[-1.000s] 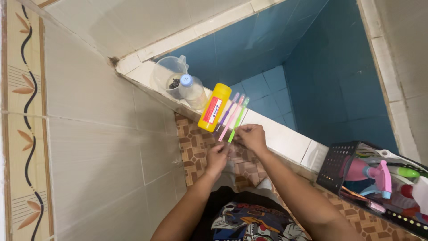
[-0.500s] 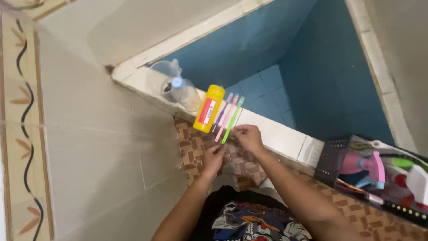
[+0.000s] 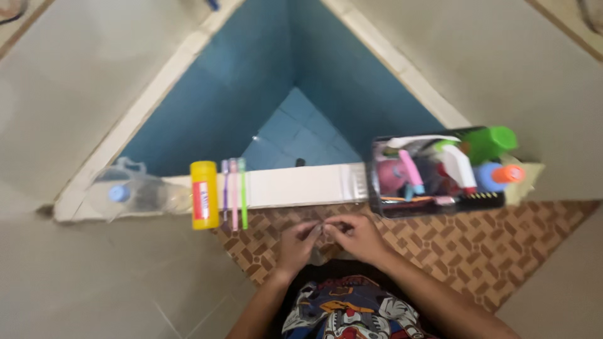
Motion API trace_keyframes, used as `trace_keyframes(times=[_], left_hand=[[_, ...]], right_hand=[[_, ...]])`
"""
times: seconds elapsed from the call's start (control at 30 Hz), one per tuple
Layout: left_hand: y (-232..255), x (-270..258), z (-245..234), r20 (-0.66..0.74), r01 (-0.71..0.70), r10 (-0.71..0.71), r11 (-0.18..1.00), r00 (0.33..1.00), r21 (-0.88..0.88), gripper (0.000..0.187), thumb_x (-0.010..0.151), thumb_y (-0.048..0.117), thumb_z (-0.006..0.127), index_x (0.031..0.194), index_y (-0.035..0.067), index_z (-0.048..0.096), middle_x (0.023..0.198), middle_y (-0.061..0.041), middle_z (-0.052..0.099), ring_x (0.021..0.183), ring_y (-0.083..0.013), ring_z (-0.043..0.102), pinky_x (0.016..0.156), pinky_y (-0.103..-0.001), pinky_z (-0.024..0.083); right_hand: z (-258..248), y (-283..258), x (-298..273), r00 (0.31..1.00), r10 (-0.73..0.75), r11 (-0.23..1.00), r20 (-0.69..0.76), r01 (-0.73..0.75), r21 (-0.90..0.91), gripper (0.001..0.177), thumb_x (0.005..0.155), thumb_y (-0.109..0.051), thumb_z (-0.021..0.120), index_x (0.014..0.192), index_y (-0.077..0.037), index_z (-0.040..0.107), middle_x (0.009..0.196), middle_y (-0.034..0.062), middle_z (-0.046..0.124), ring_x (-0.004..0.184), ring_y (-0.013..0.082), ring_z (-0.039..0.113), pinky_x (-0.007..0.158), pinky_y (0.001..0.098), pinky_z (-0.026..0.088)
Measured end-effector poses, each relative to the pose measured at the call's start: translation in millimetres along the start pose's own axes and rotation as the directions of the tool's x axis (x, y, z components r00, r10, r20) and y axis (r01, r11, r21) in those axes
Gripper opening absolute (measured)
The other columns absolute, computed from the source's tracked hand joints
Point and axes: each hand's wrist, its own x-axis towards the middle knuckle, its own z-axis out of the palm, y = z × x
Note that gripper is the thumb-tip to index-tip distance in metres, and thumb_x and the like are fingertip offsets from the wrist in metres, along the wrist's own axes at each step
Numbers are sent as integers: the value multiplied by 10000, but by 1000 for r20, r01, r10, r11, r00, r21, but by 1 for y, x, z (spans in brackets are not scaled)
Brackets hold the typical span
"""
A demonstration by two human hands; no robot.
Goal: The person organizes various bathroom supplies on a tiled ledge. They take items from a black basket and place them in a row, including a yellow container, several colorful pens, a pink spray bottle, a white spray bottle, a blue bottle, a green bottle, and a white pouch.
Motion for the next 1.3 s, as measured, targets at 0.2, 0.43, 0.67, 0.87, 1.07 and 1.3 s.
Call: trace_keyframes(times=[0.2,0.43,0.67,0.87,1.07,1.3], left_hand=[[84,6,45,102,-206,238,945,966,-252,262,947,157,722,1180,40,743,1029,-84,789,843,-115,734,731,-250,601],[158,-7,94,310,-706,634,637,708,308,177,952,253,745,1041,105,787,1005,-52,774,917,-168,733,805,-288,593],[176,3,160,404,-785,674,504,618,360,440,898,325,718,1204,11,676,1210,-167,684,1136,-347,657,998,-404,513],[181,41,207,546,-536,186,596,817,598,510,817,424,708,1169,56,713,1168,-199,710,1093,-366,679,933,-471,541],[175,75,224,646,-508,-10,609,764,610,558,705,448,760,1116,70,744,1076,-206,742,1026,-360,718,915,-444,572],[163,85,233,726,-575,-80,554,683,603,613,676,552,793,1128,140,764,1111,-174,742,1035,-345,702,925,-430,554]], right_hand=[[-59,-14,-59,879,-342,938,-331,296,-183,187,837,-178,809,993,-76,821,963,78,811,753,134,747,521,240,553],[-148,-6,-97,774,-445,860,-450,230,-455,100,838,-104,780,933,-81,799,895,51,787,728,134,753,615,262,609],[-200,0,-103,744,-471,797,-474,128,-591,201,805,-46,729,1002,-25,756,959,139,741,873,308,713,782,392,577],[-228,2,-86,952,-264,710,-157,82,-699,354,751,-203,693,1068,-54,743,1007,164,735,913,374,696,818,471,563],[-238,-4,-51,993,107,620,55,-23,-785,354,732,-288,694,1041,-124,747,1064,131,729,975,349,694,846,476,562],[-237,9,-33,945,230,504,234,90,-859,405,757,-322,735,1103,-113,711,1106,152,721,1038,340,687,888,464,561]])
